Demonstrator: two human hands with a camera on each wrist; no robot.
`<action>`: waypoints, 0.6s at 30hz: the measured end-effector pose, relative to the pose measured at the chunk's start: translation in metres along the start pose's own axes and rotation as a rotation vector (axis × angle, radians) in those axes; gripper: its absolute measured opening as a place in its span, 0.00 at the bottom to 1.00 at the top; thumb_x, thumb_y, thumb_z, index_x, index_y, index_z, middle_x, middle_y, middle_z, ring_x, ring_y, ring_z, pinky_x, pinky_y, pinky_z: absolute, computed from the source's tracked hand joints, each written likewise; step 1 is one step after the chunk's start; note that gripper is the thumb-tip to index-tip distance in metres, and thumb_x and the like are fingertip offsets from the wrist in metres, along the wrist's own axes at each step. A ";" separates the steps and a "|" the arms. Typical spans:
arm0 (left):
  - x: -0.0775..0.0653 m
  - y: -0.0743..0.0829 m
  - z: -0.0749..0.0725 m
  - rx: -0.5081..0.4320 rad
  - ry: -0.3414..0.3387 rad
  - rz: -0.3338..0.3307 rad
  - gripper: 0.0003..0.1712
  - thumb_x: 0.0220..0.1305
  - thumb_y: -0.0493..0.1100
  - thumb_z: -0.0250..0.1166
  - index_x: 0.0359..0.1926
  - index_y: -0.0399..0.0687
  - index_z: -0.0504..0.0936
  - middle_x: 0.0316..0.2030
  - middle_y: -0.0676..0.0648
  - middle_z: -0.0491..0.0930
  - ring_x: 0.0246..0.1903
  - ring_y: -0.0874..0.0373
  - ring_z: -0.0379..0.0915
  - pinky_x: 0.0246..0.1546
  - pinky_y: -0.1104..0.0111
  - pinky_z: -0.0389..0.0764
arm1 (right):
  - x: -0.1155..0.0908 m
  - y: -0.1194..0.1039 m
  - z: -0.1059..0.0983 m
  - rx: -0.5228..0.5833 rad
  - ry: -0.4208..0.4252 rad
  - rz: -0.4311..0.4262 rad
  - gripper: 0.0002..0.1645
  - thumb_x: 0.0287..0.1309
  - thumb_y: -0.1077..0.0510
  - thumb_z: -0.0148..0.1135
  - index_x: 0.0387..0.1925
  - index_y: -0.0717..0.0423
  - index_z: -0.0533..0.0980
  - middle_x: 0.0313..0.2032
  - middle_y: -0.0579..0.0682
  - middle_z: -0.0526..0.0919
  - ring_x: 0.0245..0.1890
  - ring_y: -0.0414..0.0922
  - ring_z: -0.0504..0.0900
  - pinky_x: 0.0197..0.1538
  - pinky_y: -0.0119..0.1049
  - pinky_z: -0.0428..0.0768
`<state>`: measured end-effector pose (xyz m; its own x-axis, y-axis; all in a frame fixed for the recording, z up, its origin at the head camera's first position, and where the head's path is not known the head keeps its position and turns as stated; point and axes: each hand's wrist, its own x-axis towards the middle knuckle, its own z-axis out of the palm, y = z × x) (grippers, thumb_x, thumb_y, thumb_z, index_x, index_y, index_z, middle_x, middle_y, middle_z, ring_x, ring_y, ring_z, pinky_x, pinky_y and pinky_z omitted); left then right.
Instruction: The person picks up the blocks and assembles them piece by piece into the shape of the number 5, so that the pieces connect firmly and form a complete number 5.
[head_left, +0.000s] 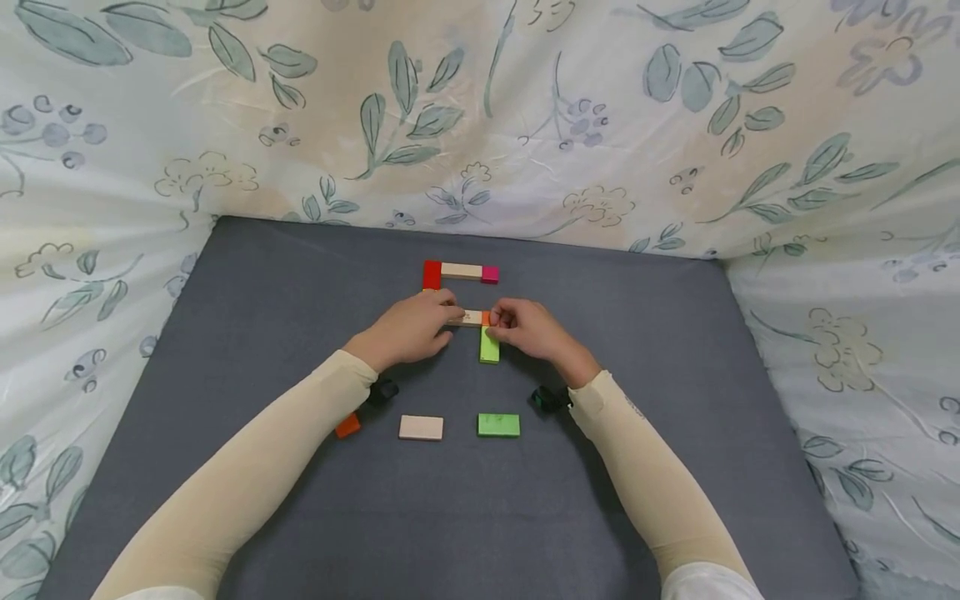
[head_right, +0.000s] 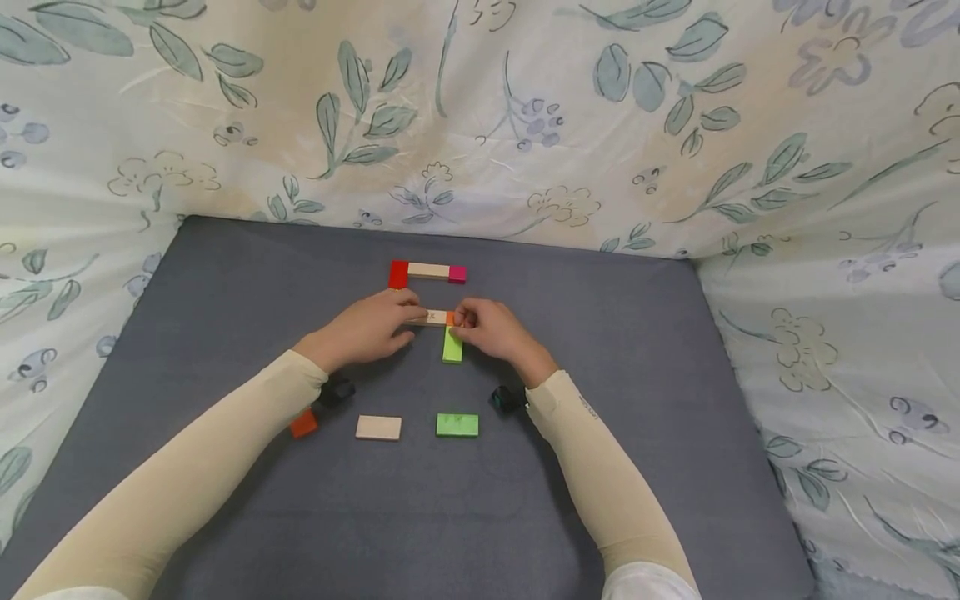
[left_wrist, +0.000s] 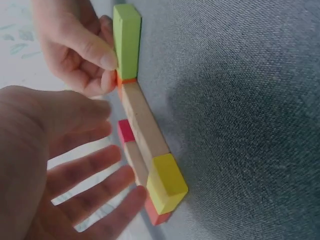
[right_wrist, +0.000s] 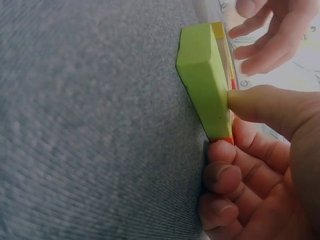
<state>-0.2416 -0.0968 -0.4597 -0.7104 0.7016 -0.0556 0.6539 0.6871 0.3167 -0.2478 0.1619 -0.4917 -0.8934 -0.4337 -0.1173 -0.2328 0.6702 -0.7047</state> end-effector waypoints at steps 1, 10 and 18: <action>-0.002 0.001 0.000 -0.013 0.020 0.007 0.24 0.75 0.41 0.70 0.68 0.42 0.84 0.61 0.41 0.80 0.56 0.47 0.79 0.59 0.54 0.83 | 0.000 0.000 0.000 0.001 -0.003 -0.001 0.07 0.73 0.56 0.71 0.40 0.53 0.80 0.31 0.48 0.80 0.26 0.45 0.75 0.33 0.40 0.74; -0.032 0.055 0.012 -0.167 0.064 0.178 0.23 0.73 0.40 0.73 0.66 0.41 0.85 0.61 0.44 0.81 0.61 0.49 0.78 0.64 0.56 0.80 | 0.002 0.001 -0.001 -0.008 0.001 -0.008 0.07 0.73 0.56 0.71 0.40 0.53 0.80 0.32 0.48 0.80 0.28 0.46 0.75 0.36 0.41 0.74; -0.044 0.093 0.038 -0.141 -0.003 0.229 0.24 0.71 0.44 0.76 0.64 0.42 0.86 0.57 0.46 0.82 0.56 0.51 0.79 0.57 0.59 0.83 | 0.001 0.001 -0.001 -0.007 -0.005 0.009 0.07 0.73 0.56 0.71 0.41 0.53 0.80 0.32 0.48 0.80 0.29 0.46 0.75 0.36 0.40 0.73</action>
<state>-0.1399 -0.0571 -0.4634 -0.5474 0.8364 0.0298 0.7546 0.4778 0.4498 -0.2490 0.1621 -0.4918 -0.8936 -0.4304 -0.1274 -0.2271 0.6784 -0.6987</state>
